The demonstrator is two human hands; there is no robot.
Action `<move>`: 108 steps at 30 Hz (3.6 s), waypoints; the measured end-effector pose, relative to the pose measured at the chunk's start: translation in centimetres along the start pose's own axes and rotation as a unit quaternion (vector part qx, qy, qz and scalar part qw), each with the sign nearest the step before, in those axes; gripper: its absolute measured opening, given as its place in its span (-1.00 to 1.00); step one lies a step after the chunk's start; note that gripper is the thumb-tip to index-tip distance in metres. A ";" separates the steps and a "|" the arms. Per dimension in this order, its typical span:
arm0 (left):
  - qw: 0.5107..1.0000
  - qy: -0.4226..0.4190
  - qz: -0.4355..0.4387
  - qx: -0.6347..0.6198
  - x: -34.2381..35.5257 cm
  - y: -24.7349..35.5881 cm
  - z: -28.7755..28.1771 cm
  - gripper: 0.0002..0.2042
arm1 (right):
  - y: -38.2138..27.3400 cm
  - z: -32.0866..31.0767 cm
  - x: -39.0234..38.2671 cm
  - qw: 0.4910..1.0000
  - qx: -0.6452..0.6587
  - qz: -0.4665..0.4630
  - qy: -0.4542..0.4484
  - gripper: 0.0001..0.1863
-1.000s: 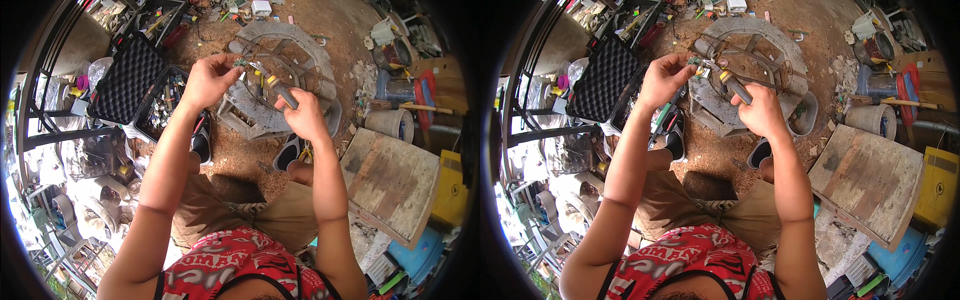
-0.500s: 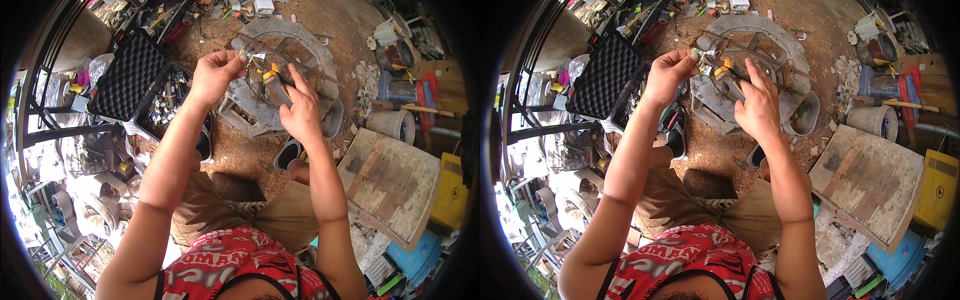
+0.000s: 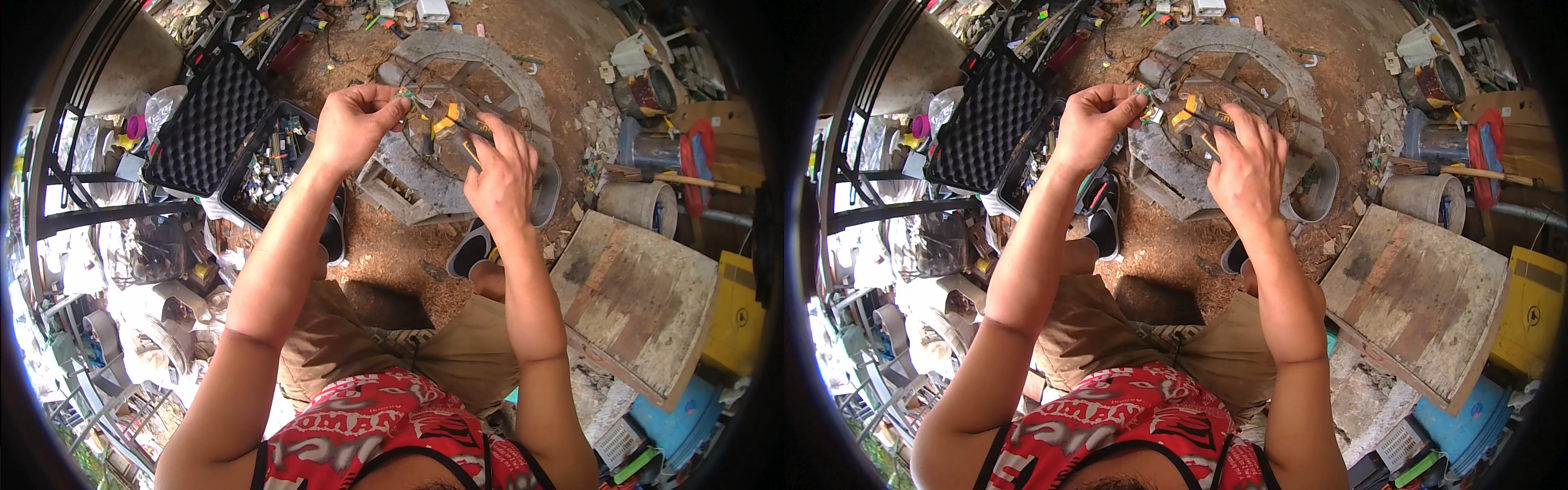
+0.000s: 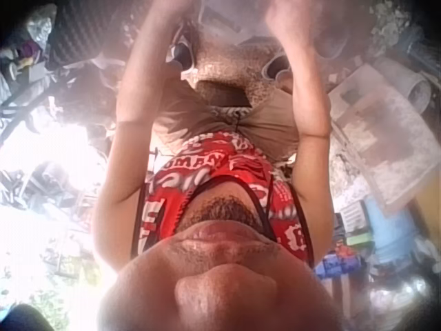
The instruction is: The person uses a screwdriver and pliers to disassemble a small electronic component and pry parts from a circuit board.
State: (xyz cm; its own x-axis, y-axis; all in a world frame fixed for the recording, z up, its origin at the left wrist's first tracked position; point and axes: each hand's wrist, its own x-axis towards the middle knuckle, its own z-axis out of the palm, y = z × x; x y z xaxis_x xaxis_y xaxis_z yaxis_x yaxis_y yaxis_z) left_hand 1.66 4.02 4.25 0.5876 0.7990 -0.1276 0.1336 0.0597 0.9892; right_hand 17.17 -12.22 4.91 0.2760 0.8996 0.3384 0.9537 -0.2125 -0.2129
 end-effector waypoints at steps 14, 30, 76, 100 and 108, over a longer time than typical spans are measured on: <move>0.978 -0.023 0.119 0.172 0.2 -0.1 -2.0 -0.80 | 1.1 0.7 0.0 0.857 0.430 0.176 -0.224 -0.86; 0.994 -0.065 0.048 0.070 0.2 0.6 -2.7 -0.74 | 2.5 1.7 0.5 0.407 0.809 0.218 -0.364 -0.75; 0.942 -0.109 0.110 0.299 0.3 0.6 -5.4 -0.80 | 1.2 -0.1 0.5 0.923 0.284 0.166 -0.202 -0.92; 0.995 0.052 -0.016 -0.089 0.7 0.4 -3.8 -0.73 | 3.9 0.7 0.3 0.957 0.198 0.138 -0.159 -0.78; 0.960 0.011 -0.086 -0.267 0.9 0.5 -2.7 -0.72 | 0.4 7.0 -2.9 0.971 0.117 -0.003 -0.208 -0.68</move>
State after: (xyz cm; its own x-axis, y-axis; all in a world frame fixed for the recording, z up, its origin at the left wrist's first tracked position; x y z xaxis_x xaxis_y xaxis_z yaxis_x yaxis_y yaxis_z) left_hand 0.09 6.45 4.84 0.5751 0.7622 -0.2972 -0.2044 0.4856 0.8499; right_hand 15.96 -12.22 -2.57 0.1517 0.9872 -0.0491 0.8881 -0.1580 -0.4317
